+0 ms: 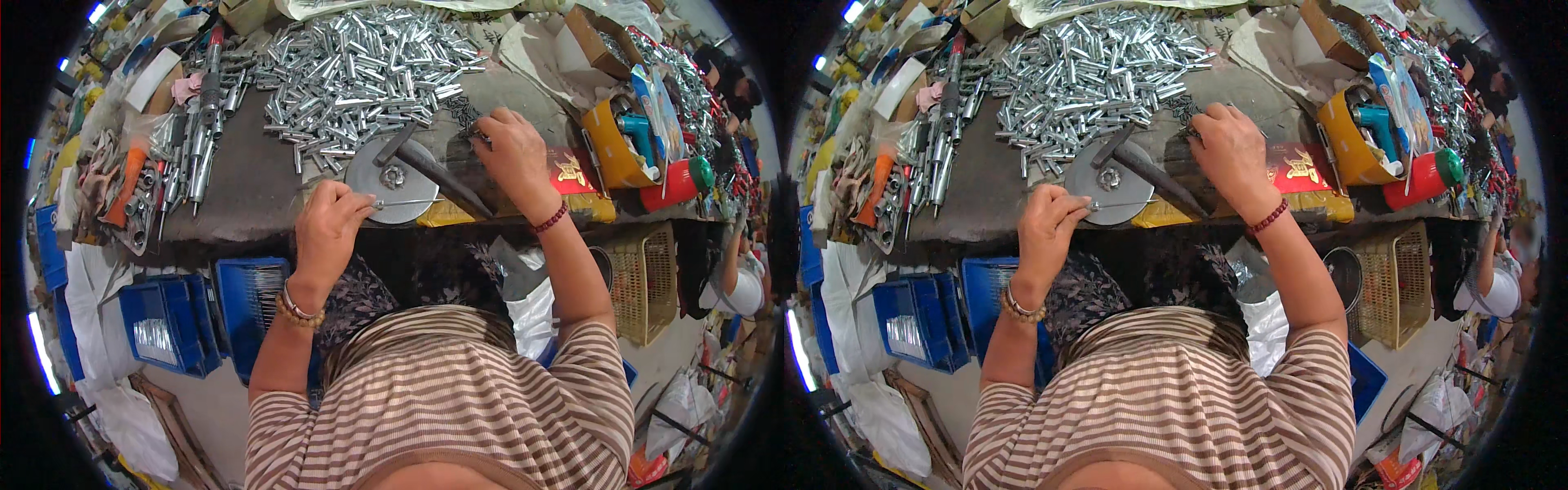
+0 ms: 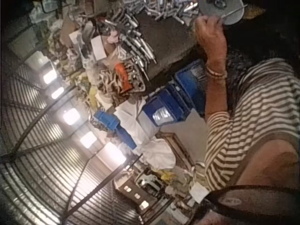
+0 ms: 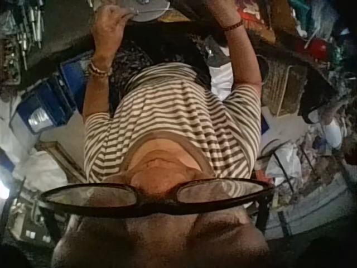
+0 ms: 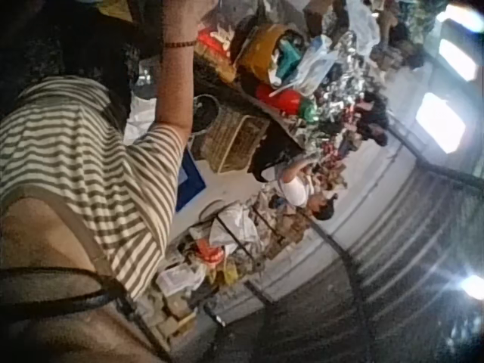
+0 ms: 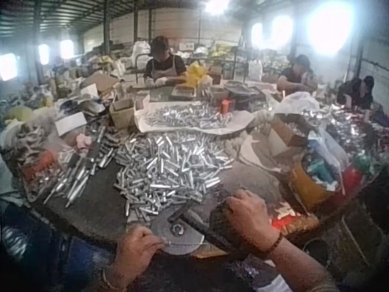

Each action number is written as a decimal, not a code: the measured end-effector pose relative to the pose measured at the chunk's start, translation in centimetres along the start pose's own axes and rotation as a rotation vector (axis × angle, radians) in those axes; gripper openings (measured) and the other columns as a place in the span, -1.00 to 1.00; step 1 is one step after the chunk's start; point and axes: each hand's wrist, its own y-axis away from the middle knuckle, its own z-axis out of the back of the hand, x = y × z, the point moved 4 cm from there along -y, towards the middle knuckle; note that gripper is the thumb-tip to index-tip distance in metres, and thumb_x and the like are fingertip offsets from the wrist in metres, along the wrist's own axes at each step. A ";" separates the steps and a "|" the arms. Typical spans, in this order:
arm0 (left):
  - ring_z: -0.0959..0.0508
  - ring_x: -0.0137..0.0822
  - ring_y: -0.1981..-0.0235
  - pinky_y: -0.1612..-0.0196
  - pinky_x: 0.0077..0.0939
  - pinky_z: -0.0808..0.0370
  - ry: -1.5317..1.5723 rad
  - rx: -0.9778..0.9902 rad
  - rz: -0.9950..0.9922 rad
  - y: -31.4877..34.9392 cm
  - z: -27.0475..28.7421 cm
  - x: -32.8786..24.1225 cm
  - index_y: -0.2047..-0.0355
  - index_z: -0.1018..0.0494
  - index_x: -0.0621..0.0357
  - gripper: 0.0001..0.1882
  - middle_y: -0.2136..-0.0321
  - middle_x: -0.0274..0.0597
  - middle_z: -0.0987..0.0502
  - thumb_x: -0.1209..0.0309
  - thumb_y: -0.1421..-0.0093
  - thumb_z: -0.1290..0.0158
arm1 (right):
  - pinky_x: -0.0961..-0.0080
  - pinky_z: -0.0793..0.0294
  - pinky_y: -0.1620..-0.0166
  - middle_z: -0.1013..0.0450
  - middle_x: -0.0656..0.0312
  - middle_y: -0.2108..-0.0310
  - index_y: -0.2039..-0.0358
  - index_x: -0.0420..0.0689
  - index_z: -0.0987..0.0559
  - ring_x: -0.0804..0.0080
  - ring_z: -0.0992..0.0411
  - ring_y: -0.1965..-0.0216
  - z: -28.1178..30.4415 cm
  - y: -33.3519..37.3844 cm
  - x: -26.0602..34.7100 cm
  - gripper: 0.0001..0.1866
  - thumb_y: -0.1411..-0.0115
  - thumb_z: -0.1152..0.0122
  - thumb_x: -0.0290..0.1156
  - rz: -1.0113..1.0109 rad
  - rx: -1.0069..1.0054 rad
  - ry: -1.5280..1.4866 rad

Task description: The person assembles metal components by inserting pins into metal sleeves, hammering them against a metal plate, and placing the finished pieces into a bin. The person then retrieves metal pins from a bag, piles them onto the workbench, and resumes assembling the components.

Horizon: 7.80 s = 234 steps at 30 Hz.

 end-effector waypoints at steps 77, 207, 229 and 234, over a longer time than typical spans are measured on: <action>-0.54 -0.22 0.32 0.25 -0.38 -0.49 0.112 0.019 0.036 0.5 0.1 1.1 0.27 -0.62 0.20 -0.85 0.36 -0.18 -0.46 0.60 -0.12 -0.24 | 0.30 -0.51 0.33 -0.46 0.15 0.23 -0.06 -0.06 -0.61 0.11 -0.54 0.35 3.5 5.1 9.3 -0.59 -0.17 -0.21 -0.60 0.127 0.115 -0.320; -0.54 -0.27 0.25 0.20 -0.43 -0.47 0.074 0.096 0.158 -0.2 0.6 0.1 0.29 -0.63 0.20 -0.85 0.33 -0.24 -0.51 0.54 -0.09 -0.28 | 0.27 -0.54 0.30 -0.41 0.23 0.37 0.39 -0.08 -0.58 0.21 -0.52 0.32 0.1 3.2 9.2 -0.91 -0.06 -0.30 -0.50 0.248 0.154 -0.309; -0.52 -0.19 0.31 0.22 -0.36 -0.47 0.069 0.022 0.082 0.1 -0.1 -0.4 0.28 -0.63 0.23 -0.83 0.35 -0.16 -0.46 0.63 -0.08 -0.26 | 0.13 -0.55 0.26 -0.51 0.09 0.31 0.31 -0.07 -0.63 0.00 -0.54 0.29 2.2 3.5 -2.3 -0.86 -0.09 -0.31 -0.39 -0.236 -0.077 -0.149; -0.50 -0.21 0.32 0.23 -0.39 -0.46 0.096 0.009 0.062 -0.1 -0.1 -0.8 0.27 -0.62 0.23 -0.82 0.35 -0.17 -0.45 0.66 -0.09 -0.25 | 0.08 -0.53 0.15 -0.53 0.08 0.24 0.28 -0.11 -0.64 -0.03 -0.53 0.17 3.6 4.3 -12.5 -0.83 -0.11 -0.34 -0.35 -0.472 -0.066 0.078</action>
